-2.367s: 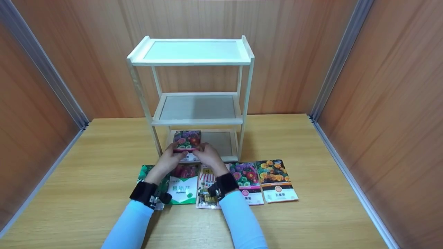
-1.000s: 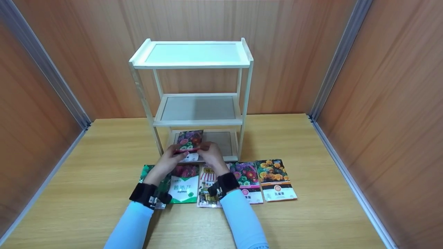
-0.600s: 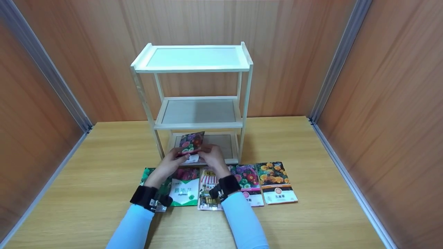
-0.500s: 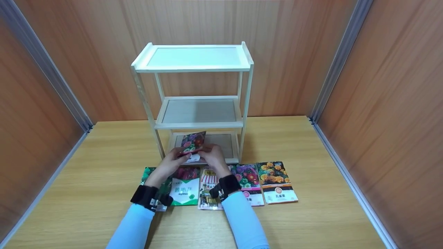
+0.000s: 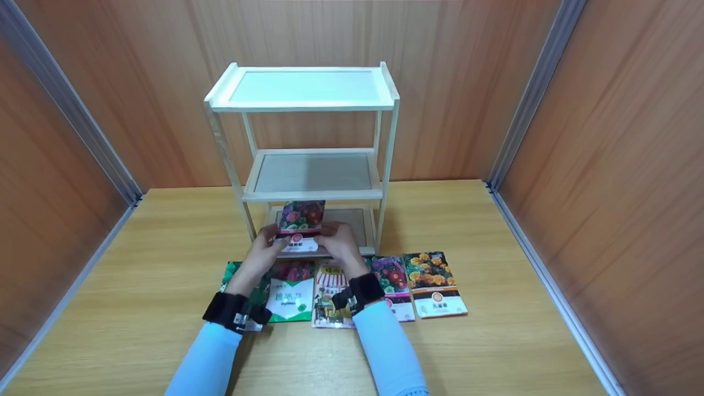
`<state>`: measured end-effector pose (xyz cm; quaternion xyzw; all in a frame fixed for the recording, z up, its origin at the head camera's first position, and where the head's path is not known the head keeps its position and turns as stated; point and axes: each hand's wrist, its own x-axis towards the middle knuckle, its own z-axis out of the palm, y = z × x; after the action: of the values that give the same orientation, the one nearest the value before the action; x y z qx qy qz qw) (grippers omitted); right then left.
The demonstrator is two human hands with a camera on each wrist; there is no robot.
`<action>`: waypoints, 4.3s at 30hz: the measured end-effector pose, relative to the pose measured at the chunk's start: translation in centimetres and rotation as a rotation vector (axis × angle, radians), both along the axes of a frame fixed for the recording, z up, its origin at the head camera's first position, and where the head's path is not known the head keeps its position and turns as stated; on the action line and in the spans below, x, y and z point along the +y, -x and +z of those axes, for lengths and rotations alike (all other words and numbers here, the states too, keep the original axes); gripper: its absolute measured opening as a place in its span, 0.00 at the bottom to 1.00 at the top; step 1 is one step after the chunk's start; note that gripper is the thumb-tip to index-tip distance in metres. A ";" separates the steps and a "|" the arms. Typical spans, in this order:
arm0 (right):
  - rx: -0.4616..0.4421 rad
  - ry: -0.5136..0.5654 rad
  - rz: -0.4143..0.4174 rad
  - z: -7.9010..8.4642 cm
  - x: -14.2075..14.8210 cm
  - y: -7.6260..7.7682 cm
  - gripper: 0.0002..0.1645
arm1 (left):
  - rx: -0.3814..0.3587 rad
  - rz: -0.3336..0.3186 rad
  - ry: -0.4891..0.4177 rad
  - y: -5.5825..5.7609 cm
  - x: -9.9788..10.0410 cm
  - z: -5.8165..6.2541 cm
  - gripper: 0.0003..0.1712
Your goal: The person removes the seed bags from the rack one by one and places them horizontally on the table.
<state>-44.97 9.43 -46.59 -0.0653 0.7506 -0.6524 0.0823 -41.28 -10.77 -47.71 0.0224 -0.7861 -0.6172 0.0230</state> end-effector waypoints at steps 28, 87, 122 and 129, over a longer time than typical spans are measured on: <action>-0.091 0.087 0.207 2.0 1.8 -1.8 0.33 | -0.038 0.035 -0.126 -0.1 -0.3 0.8 0.32; -0.072 0.072 0.169 4.4 -0.6 -4.5 0.17 | -0.214 -0.233 0.067 -5.7 -6.2 7.5 0.12; -0.101 -0.130 0.094 1.9 -20.3 -6.7 0.05 | -0.429 0.116 0.284 -10.5 -20.6 6.3 0.22; -0.026 -0.368 0.026 -0.2 -22.4 -6.3 0.10 | -0.478 0.184 0.309 -10.4 -21.3 4.3 0.19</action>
<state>-38.67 -13.01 -46.75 -0.0504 0.8552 -0.5037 0.1113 -30.91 -32.09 -43.37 0.2344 -0.8486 -0.4628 -0.1036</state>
